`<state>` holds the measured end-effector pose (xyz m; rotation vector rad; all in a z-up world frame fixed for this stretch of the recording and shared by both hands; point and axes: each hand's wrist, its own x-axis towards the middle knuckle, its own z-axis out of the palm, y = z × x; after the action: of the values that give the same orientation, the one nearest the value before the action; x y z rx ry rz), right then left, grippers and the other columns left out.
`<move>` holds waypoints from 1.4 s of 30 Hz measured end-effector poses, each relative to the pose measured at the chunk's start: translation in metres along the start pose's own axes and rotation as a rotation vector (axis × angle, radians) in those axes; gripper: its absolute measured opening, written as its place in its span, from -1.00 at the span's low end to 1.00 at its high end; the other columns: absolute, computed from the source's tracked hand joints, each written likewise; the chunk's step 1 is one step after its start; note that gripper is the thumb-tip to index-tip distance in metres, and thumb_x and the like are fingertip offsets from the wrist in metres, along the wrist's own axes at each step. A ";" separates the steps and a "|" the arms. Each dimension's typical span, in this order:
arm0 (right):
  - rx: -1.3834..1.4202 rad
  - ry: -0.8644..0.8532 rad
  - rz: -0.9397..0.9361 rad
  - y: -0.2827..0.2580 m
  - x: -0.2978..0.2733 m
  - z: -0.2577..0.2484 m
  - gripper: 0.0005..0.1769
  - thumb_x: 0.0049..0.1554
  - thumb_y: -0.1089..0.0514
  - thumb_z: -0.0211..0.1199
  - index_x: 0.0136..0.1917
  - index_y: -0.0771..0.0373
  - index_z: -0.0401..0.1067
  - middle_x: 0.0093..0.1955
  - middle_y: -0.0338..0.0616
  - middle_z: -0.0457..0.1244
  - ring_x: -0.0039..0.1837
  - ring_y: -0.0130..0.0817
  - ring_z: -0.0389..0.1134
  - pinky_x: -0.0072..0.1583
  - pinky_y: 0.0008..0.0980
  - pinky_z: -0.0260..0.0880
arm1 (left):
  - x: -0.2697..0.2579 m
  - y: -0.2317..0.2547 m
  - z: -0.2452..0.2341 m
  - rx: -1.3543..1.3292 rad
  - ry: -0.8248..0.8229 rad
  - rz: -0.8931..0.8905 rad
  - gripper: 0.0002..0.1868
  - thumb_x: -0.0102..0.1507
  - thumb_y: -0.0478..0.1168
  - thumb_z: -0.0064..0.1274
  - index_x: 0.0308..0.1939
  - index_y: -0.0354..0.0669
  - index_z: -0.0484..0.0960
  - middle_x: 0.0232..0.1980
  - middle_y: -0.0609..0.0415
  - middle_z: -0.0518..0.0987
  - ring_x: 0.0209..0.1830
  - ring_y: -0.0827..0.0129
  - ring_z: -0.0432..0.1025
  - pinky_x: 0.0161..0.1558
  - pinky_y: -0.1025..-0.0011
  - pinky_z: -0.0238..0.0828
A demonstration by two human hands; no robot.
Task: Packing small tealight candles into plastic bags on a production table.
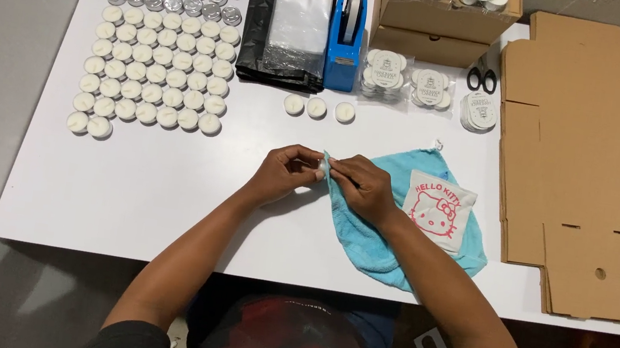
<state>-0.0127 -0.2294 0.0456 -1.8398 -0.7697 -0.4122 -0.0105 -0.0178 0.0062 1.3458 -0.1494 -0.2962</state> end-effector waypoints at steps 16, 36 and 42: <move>-0.100 -0.126 0.124 0.023 -0.013 -0.021 -0.82 0.25 0.38 0.28 0.11 0.34 0.61 -0.06 0.11 0.44 -0.05 -0.05 0.47 -0.03 -0.22 0.50 | 0.002 0.002 -0.008 0.208 0.039 0.094 -0.56 0.12 -0.35 0.34 0.10 -0.27 0.68 -0.10 -0.10 0.64 -0.13 0.37 0.55 -0.11 0.44 0.61; -0.379 -0.136 0.295 0.053 -0.035 -0.069 -0.80 0.32 0.21 0.25 0.17 0.15 0.62 -0.10 -0.08 0.43 -0.05 -0.16 0.44 0.00 -0.22 0.46 | 0.061 0.014 -0.070 1.014 0.587 0.372 -0.49 0.11 -0.51 0.17 0.16 -0.47 0.51 -0.07 -0.27 0.54 -0.07 -0.07 0.52 0.01 0.18 0.56; -0.459 -0.087 0.354 0.066 -0.038 -0.083 -0.81 0.34 0.17 0.25 0.16 0.12 0.63 -0.07 -0.15 0.42 -0.04 -0.20 0.44 0.01 -0.28 0.46 | 0.057 0.008 -0.076 1.065 0.527 0.474 -0.42 0.12 -0.45 0.24 0.23 -0.44 0.48 0.03 -0.22 0.53 0.00 0.01 0.51 0.07 0.23 0.50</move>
<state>0.0103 -0.3335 0.0093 -2.3849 -0.4087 -0.2942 0.0655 0.0383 -0.0064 2.3198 -0.1834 0.6393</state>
